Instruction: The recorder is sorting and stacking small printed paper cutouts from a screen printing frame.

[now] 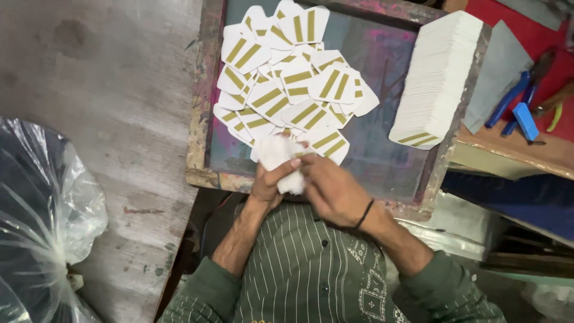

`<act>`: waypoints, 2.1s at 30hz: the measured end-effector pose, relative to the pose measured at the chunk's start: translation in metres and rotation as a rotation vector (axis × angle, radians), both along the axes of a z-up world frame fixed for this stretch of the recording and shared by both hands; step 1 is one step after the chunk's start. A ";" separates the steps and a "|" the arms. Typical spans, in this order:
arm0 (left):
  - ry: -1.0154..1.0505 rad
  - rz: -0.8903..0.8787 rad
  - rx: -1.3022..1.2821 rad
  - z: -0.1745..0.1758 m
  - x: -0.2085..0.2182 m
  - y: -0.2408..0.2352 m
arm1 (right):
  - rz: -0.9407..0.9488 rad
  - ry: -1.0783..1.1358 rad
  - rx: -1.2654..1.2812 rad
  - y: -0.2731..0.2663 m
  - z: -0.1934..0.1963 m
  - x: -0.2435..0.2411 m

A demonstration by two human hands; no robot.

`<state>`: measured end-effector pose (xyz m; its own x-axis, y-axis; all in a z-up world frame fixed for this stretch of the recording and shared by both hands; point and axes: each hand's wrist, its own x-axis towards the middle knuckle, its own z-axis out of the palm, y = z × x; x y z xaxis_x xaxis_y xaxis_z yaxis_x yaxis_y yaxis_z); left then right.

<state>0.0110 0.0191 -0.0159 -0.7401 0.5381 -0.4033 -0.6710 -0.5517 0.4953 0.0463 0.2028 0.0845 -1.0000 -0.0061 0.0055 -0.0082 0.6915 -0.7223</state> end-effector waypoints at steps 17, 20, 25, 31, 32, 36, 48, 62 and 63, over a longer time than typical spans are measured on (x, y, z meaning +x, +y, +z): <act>-0.030 0.101 -0.086 0.024 -0.027 -0.020 | 0.051 0.198 0.177 0.001 -0.032 -0.046; 0.047 0.132 -0.128 0.005 -0.017 -0.021 | 0.130 0.173 0.101 -0.007 -0.008 -0.036; 0.031 0.107 -0.075 0.019 -0.014 -0.018 | -0.092 -0.293 -0.018 0.042 -0.027 -0.066; 0.001 0.079 -0.017 0.027 -0.022 -0.006 | 0.258 0.168 0.503 0.054 -0.054 -0.038; 0.009 0.073 -0.041 0.027 -0.022 -0.004 | 0.054 0.019 0.215 0.056 -0.052 -0.033; 0.116 0.046 -0.115 0.015 -0.014 -0.002 | -0.081 -0.327 0.443 0.037 -0.070 0.000; -0.005 -0.122 0.155 0.020 -0.031 0.016 | -0.363 -0.054 0.065 0.060 -0.029 -0.032; 0.123 -0.004 -0.108 0.018 -0.018 0.014 | -0.312 -0.073 0.077 0.038 -0.041 0.000; 0.192 -0.001 -0.173 0.014 -0.011 0.015 | -0.490 -0.455 -0.233 0.024 -0.037 0.009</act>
